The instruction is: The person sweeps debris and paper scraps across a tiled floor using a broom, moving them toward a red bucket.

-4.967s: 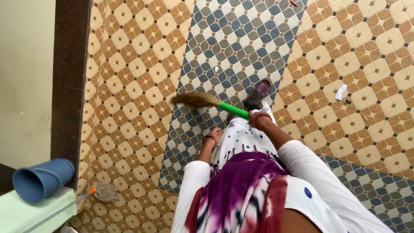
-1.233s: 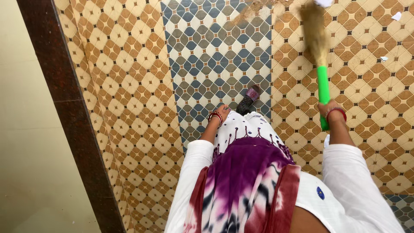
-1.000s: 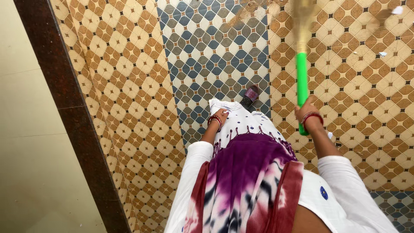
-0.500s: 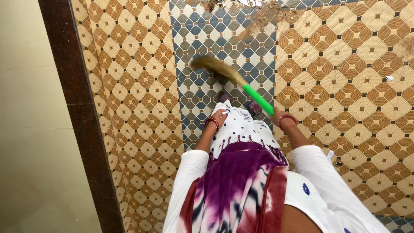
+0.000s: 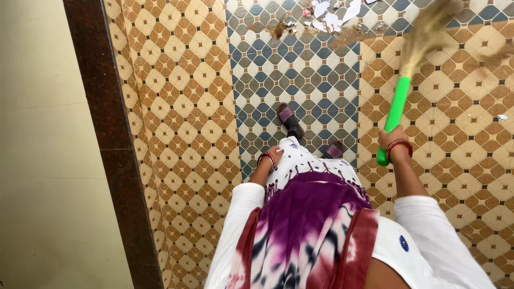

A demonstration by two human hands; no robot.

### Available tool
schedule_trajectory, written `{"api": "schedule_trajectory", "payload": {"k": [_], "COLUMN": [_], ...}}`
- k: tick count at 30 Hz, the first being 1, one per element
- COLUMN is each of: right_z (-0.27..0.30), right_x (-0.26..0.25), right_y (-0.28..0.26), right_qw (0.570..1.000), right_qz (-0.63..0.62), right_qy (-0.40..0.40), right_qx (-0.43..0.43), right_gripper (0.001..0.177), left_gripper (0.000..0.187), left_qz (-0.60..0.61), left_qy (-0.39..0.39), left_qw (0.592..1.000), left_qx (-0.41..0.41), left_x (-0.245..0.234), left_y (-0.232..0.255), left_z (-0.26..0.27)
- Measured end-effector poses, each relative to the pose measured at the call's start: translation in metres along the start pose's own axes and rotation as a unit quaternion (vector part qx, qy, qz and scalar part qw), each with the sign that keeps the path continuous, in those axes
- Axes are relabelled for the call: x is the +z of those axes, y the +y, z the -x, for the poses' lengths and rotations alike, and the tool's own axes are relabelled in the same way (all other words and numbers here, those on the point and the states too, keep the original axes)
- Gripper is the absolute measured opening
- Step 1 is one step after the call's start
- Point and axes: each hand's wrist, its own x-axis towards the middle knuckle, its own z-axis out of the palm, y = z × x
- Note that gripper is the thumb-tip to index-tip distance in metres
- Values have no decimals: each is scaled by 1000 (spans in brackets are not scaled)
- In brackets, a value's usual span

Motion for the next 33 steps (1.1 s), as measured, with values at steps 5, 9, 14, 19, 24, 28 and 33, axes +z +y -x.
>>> {"api": "schedule_trajectory", "payload": {"k": [5,9,14,19,24,28,33], "right_z": [43,26,-5,5,-17,-54,-27], "right_x": [39,108,159,102,30,-7,-4], "right_y": [-91,-155,-201,-133,-105,-127,-186], "right_qw": [976,938,919,965,984,978,996], "right_qz": [135,185,205,129,26,-112,-47], "right_qy": [-161,-209,-257,-223,-135,-80,4], "right_qx": [-62,-205,-220,-47,110,158,73], "right_gripper": [66,66,53,66,63,61,63], "left_gripper": [49,47,46,47,45,45,46], "left_qz": [5,-17,-34,-40,-90,-48,-32], "left_qy": [-40,-21,-38,-59,-45,-37,-56], "left_qw": [998,993,994,994,994,998,998], "left_qx": [56,111,92,86,53,26,-17], "left_x": [-52,-78,-112,-144,-169,-179,-174], "left_y": [36,59,58,48,29,19,28], "left_z": [-50,-78,-96,-99,-95,-90,-91]}}
